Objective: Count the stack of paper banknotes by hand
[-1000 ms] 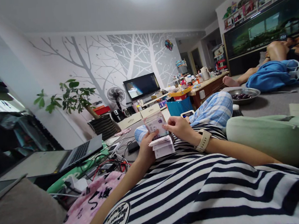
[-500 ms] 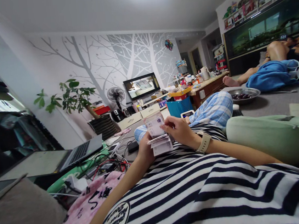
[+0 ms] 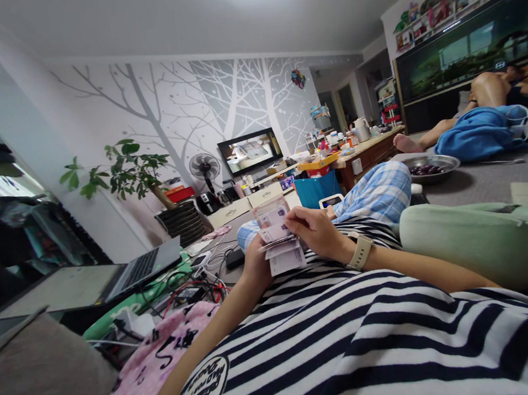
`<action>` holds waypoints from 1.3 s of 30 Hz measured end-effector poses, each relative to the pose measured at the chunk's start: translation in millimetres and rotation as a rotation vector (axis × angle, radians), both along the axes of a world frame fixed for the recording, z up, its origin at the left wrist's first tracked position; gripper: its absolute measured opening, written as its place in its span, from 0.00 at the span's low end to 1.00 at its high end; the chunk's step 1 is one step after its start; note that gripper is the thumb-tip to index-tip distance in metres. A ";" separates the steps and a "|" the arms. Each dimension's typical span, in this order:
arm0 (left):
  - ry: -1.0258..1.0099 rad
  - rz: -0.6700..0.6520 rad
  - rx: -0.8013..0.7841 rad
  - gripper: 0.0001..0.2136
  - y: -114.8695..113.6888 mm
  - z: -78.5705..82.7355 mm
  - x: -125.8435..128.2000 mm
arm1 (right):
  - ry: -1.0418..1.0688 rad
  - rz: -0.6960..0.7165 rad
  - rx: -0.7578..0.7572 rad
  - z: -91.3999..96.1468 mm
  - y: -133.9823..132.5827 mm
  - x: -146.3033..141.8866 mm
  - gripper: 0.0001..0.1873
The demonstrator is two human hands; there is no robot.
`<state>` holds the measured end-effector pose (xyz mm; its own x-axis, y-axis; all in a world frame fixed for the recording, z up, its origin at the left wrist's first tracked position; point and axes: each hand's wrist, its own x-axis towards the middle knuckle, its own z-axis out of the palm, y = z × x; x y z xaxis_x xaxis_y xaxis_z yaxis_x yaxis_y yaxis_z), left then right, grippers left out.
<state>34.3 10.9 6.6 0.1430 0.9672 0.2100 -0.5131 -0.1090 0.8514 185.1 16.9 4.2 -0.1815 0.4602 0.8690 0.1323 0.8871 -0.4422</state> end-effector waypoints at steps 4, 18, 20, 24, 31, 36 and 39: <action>0.022 0.012 -0.017 0.15 -2.1 0.8 -0.5 | 0.000 0.009 0.020 -0.4 -0.5 0.4 0.14; -0.003 -0.016 -0.014 0.16 6.3 -4.2 -4.2 | -0.006 0.021 0.072 -1.5 -0.8 0.2 0.13; -0.013 -0.031 -0.017 0.18 6.0 -3.7 -3.8 | -0.007 0.024 0.072 -1.5 -0.9 0.2 0.13; -0.044 -0.029 -0.019 0.20 5.9 -3.2 -3.3 | -0.003 0.036 0.070 -1.5 -0.8 0.0 0.13; -0.052 -0.031 -0.044 0.21 3.4 -2.2 -3.4 | -0.006 0.030 0.065 -1.6 -1.0 -0.6 0.14; -0.065 -0.020 -0.057 0.21 4.8 -2.3 -3.4 | -0.016 0.026 0.072 -1.6 -1.0 -0.4 0.13; -0.079 0.017 -0.052 0.19 6.7 -3.0 -3.4 | -0.014 0.027 0.069 -2.0 -0.6 -0.7 0.14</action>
<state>30.9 17.6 3.6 0.1118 0.9791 0.1699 -0.5775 -0.0751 0.8129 184.4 16.4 2.2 -0.2057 0.3940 0.8958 0.1134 0.9188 -0.3781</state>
